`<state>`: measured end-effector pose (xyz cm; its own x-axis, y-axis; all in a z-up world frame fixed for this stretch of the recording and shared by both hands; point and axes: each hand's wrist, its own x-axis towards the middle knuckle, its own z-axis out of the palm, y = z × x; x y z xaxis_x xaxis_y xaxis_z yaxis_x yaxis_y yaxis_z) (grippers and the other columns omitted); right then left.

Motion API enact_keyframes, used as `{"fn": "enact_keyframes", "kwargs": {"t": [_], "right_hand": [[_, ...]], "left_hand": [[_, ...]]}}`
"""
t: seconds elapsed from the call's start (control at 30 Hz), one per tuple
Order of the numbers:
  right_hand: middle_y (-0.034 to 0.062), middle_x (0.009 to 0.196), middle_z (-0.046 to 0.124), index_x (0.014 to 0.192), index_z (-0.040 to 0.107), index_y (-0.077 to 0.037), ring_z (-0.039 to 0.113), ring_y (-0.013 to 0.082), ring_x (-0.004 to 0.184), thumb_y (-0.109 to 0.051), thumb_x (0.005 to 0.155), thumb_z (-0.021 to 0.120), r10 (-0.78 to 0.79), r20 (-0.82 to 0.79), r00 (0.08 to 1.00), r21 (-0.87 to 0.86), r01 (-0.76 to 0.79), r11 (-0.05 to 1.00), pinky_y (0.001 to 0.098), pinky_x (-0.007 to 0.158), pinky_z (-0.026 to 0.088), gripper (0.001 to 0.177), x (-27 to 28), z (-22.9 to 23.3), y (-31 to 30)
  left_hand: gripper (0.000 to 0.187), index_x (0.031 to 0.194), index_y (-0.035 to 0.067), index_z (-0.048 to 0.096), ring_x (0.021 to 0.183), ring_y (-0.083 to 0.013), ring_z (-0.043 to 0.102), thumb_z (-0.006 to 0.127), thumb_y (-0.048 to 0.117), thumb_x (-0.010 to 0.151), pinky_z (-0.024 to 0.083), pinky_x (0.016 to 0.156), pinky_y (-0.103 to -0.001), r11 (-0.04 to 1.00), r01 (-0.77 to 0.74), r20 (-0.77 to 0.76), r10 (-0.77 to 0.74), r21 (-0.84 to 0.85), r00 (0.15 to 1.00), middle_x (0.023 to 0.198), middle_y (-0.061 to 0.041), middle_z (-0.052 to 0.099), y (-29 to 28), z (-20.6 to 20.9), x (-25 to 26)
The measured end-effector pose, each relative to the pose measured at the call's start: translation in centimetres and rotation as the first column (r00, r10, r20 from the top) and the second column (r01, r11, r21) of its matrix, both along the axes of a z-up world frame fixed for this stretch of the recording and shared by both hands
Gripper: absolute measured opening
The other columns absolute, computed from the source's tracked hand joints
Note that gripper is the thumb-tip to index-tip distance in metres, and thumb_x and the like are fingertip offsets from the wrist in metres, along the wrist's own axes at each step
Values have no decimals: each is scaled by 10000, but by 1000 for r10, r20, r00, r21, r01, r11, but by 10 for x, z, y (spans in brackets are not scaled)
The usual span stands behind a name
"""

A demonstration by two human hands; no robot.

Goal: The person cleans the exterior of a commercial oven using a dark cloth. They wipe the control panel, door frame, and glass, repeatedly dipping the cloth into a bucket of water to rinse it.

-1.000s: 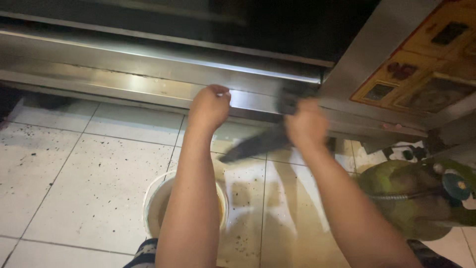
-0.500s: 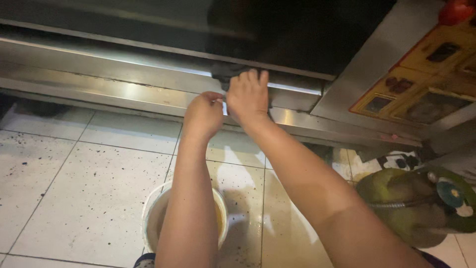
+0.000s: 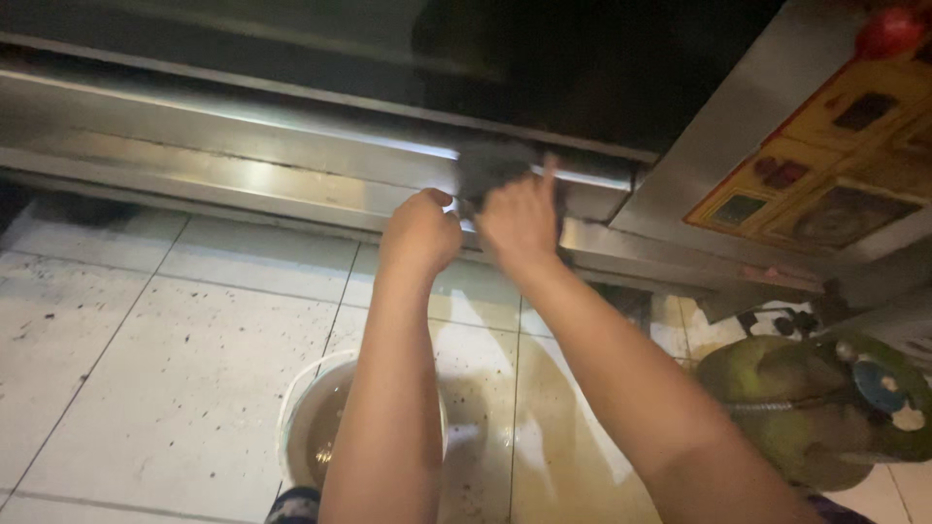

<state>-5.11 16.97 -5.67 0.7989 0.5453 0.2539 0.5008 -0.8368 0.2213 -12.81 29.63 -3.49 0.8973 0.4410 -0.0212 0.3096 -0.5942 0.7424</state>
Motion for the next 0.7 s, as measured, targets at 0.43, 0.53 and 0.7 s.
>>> {"fn": "enact_keyframes", "kwargs": {"t": [0.43, 0.53, 0.7], "right_hand": [[108, 779, 722, 711, 762, -119, 654, 321, 885, -189, 767, 661, -238, 117, 964, -84, 248, 965, 496, 806, 426, 135, 35, -70, -135], [148, 789, 740, 736, 783, -112, 703, 341, 775, -199, 779, 646, -156, 85, 984, 4, 157, 988, 496, 755, 497, 168, 44, -82, -66], [161, 774, 744, 678, 774, -135, 724, 332, 788, -164, 663, 666, 93, -9, 996, 66, -92, 994, 488, 700, 524, 113, 17, -53, 64]], "left_hand": [[435, 1267, 63, 670, 1198, -379, 632, 673, 286, 893, 488, 1023, -462, 998, 37, -91, -32, 51, 995, 1259, -201, 679, 22, -17, -12], [459, 1268, 59, 662, 1188, -379, 636, 689, 280, 866, 493, 1011, -455, 999, 45, -24, -45, 6, 999, 1242, -208, 685, 18, -18, -4], [366, 1213, 42, 715, 1161, -407, 658, 620, 168, 883, 523, 987, -477, 998, -62, -35, 61, -16, 998, 1181, -259, 709, 25, -20, -5]]}}
